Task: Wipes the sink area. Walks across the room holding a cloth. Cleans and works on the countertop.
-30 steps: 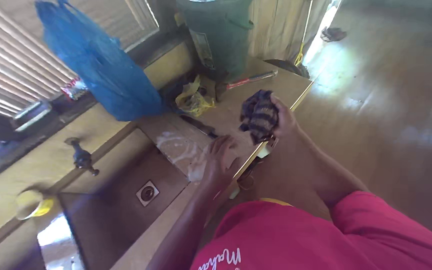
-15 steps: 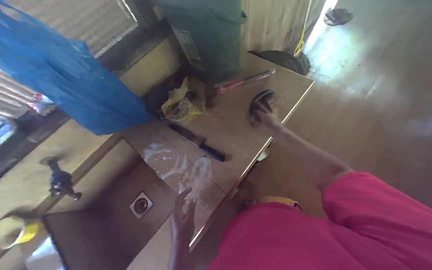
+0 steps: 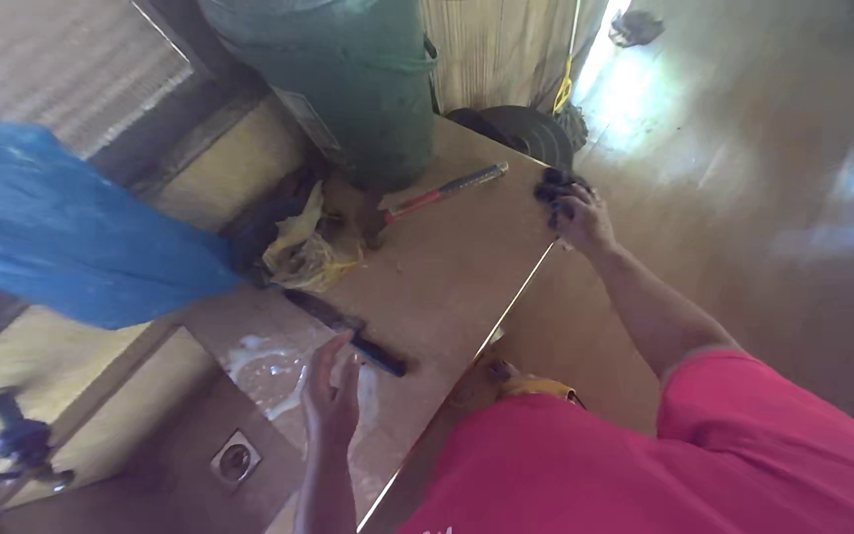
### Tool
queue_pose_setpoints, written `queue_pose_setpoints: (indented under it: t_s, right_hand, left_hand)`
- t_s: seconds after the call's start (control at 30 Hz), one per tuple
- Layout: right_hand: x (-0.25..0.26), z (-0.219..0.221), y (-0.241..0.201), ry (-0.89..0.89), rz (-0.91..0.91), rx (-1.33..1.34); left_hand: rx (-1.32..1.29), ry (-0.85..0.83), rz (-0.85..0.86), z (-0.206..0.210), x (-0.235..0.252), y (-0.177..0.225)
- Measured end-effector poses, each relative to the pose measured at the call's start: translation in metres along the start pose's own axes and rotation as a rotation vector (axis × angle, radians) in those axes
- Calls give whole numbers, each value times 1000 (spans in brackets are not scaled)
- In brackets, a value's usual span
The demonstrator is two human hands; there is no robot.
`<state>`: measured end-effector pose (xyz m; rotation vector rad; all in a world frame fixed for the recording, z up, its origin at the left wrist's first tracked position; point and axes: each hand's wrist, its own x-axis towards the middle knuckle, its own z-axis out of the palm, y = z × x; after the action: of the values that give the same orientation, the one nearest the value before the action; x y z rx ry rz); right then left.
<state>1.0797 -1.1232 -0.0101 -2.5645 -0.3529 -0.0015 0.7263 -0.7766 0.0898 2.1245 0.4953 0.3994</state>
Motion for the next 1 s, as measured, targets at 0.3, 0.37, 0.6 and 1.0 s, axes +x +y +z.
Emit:
queue_pose_setpoints:
  t_s: [0.3, 0.37, 0.6, 1.0]
  right_hand:
    - [71, -5, 3, -81, 56, -45]
    - [64, -1, 3, -104, 6, -81]
    - [57, 8, -11, -227, -422, -66]
    - [161, 101, -160, -326, -343, -106]
  left_hand:
    - [599, -263, 246, 168, 218, 99]
    - [762, -379, 132, 192, 248, 93]
    - [894, -467, 71, 193, 253, 75]
    - [-224, 528, 119, 41, 74, 83]
